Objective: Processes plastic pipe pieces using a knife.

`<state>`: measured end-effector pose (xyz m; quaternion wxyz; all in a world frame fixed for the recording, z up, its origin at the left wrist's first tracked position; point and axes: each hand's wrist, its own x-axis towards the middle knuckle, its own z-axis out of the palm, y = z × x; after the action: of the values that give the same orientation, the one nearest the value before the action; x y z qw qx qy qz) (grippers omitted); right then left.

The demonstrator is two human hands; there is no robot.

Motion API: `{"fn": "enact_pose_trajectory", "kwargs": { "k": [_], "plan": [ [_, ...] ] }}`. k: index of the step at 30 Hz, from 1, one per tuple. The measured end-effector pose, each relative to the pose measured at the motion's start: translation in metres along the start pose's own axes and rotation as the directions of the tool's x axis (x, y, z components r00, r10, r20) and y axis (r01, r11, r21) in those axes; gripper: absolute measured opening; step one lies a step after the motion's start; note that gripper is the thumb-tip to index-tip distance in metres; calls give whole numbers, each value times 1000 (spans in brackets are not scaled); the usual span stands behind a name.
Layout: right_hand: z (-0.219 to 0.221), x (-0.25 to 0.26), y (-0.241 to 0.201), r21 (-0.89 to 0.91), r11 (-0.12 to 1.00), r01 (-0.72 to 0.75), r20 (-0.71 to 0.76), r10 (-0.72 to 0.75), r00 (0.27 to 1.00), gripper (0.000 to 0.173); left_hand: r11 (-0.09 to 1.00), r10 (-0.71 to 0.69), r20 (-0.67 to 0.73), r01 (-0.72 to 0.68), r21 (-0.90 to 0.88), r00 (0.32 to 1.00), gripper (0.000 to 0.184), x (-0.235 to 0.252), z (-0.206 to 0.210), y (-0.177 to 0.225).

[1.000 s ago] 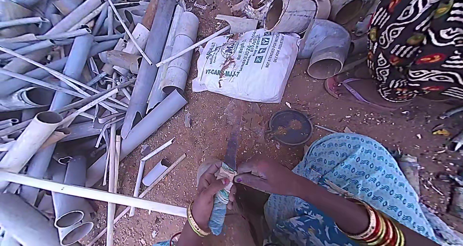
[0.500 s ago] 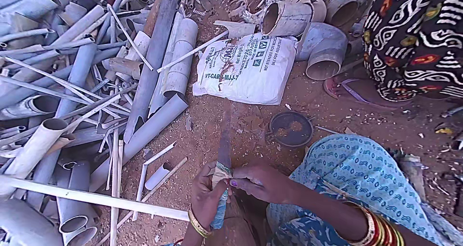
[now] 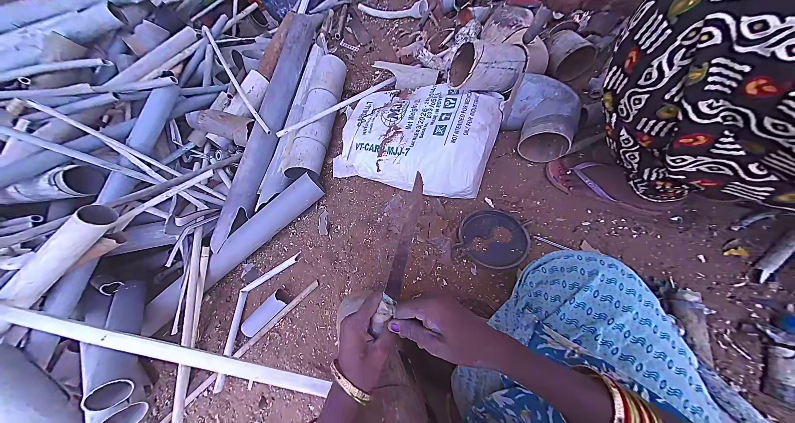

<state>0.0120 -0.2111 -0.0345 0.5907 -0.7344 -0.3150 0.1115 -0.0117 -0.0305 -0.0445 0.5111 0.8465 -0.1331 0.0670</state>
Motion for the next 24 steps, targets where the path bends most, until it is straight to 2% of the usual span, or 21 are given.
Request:
{"fn": "enact_pose_trajectory", "kwargs": {
  "k": [2, 4, 5, 7, 9, 10, 11, 13, 15, 16, 18, 21, 24],
  "plan": [
    [-7, 0, 0, 58, 996, -66, 88, 61, 994, 30, 945, -118, 96, 141, -295, 988, 28, 1, -2, -1],
    [-18, -2, 5, 97, 985, -140, 186, 120, 975, 27, 845, -228, 157, 275, -458, 961, 31, 2, -4, 3],
    [-24, -4, 9, 68, 983, -173, 238, 153, 959, 26, 780, -282, 178, 334, -529, 943, 31, 2, -5, 6],
    [-38, -6, 16, -106, 968, -228, 345, 251, 904, 29, 674, -354, 210, 404, -618, 911, 28, 3, -7, 11],
    [-50, -4, 16, -303, 907, -294, 390, 399, 830, 43, 695, -361, 208, 411, -590, 909, 28, 4, -10, 14],
    [-52, -3, 16, -350, 876, -331, 357, 452, 817, 49, 724, -353, 201, 403, -560, 914, 27, 4, -11, 14],
    [-52, -4, 15, -331, 872, -359, 278, 454, 846, 52, 759, -343, 192, 392, -520, 919, 27, 5, -12, 14],
    [-47, -8, 13, -155, 930, -332, 54, 344, 937, 45, 841, -330, 160, 367, -397, 930, 26, 5, -11, 11],
    [-37, -9, 11, 34, 977, -210, -102, 212, 972, 32, 885, -336, 129, 360, -294, 933, 26, 4, -9, 9],
    [-32, -9, 11, 121, 979, -166, -131, 182, 975, 29, 891, -343, 122, 364, -271, 931, 27, 4, -9, 8],
    [-21, -9, 13, 209, 970, -120, -146, 153, 977, 31, 902, -347, 114, 365, -229, 931, 30, 3, -8, 8],
    [-13, -9, 12, 216, 966, -145, -93, 168, 981, 38, 939, -316, 102, 326, -112, 943, 32, 1, -8, 9],
    [-8, -8, 13, 221, 960, -170, -48, 184, 982, 37, 960, -280, 108, 281, 1, 954, 35, -2, -7, 8]
  ]
}}
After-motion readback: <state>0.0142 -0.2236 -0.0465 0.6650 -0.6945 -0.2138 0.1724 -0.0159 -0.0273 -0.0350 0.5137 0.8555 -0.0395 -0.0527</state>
